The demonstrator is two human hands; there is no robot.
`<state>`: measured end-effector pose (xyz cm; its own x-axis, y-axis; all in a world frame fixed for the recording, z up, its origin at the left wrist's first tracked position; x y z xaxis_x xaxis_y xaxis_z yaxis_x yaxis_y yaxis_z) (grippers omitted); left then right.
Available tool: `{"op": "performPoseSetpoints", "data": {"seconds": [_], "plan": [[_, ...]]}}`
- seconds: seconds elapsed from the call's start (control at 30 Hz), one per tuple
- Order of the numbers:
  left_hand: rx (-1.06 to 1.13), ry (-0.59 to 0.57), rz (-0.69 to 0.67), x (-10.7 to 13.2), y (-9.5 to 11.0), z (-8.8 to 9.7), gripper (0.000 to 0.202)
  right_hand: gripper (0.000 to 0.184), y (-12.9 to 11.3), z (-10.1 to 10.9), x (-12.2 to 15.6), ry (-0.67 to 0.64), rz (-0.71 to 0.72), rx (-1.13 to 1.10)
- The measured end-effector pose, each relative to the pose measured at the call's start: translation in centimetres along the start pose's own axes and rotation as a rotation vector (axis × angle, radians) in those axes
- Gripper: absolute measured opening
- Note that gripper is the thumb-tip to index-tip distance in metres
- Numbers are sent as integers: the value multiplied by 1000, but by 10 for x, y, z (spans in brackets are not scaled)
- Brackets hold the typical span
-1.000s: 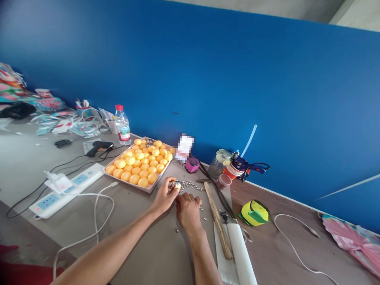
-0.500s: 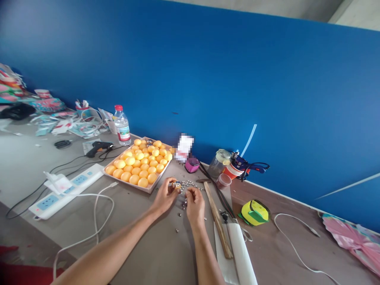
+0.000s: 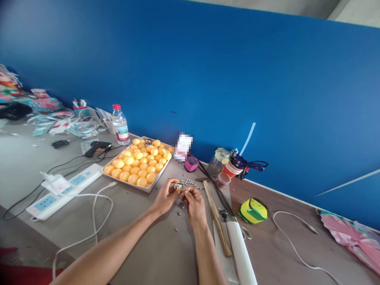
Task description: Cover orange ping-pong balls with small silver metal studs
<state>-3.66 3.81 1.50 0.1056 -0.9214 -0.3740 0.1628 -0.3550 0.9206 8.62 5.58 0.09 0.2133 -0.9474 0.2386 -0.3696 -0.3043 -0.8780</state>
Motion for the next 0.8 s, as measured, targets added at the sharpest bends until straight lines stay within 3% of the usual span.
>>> {"op": "performPoseSetpoints", "data": {"seconds": [0.33, 0.63, 0.8], "plan": [[-35, -39, -46, 1, 7, -4, 28, 19, 7, -2, -1, -63, -39, -4], [-125, -81, -199, 2, 13, -7, 30, 23, 13, 3, -2, -28, -145, 15], [-183, -100, -263, 4, 11, -8, 30, 22, 13, 5, -2, 17, -126, 37]]}}
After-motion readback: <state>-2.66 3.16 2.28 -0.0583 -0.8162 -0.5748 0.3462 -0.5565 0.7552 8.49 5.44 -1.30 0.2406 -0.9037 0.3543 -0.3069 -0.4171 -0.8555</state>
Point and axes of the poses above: each hand's wrist, its own x-axis away from the middle knuckle, its own z-axis out of the back of the hand, y = z × x, the point moved 8 cm from there along -x, towards the middle knuckle, and after that the axes turned 9 degrees about -z, right-handed, at the moved point
